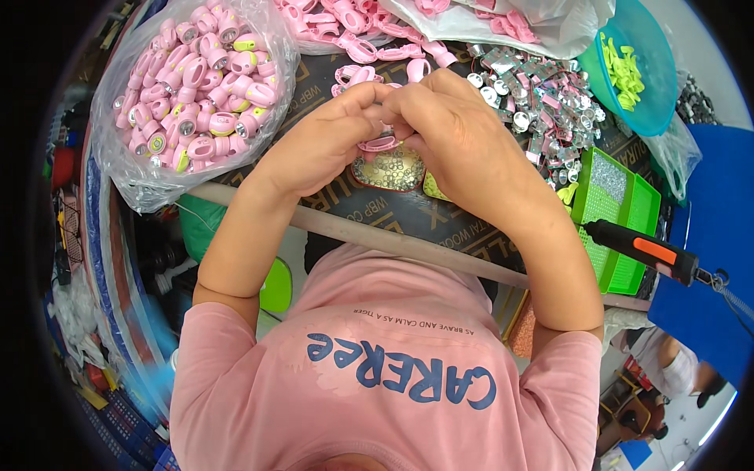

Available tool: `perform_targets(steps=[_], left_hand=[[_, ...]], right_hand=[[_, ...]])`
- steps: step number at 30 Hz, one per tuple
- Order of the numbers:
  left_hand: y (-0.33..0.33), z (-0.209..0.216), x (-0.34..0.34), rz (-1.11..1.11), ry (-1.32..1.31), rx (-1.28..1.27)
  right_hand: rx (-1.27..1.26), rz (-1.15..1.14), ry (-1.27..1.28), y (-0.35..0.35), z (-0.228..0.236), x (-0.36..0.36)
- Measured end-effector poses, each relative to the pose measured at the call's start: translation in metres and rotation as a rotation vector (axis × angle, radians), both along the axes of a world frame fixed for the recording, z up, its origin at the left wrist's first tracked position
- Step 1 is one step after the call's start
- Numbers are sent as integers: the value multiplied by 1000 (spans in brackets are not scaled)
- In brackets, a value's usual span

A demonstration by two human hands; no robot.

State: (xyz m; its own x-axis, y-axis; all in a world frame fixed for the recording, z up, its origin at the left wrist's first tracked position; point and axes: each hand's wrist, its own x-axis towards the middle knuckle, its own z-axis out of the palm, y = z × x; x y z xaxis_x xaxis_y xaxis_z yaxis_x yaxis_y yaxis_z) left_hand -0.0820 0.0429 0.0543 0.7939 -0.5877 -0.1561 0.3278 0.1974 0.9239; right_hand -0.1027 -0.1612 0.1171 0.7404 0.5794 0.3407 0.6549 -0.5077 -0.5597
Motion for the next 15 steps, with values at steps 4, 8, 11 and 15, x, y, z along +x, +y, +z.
perform_targets(steps=[4,8,11,15], left_hand=[[3,-4,4,-40,-42,50],[5,2,7,-89,-8,72],[6,5,7,-91,47,58],[11,7,10,-85,157,-29]], right_hand=[[-76,31,-3,2,1,3],[-90,60,-44,5,0,5],[-108,72,-78,8,1,6],[-84,58,-184,12,1,5]])
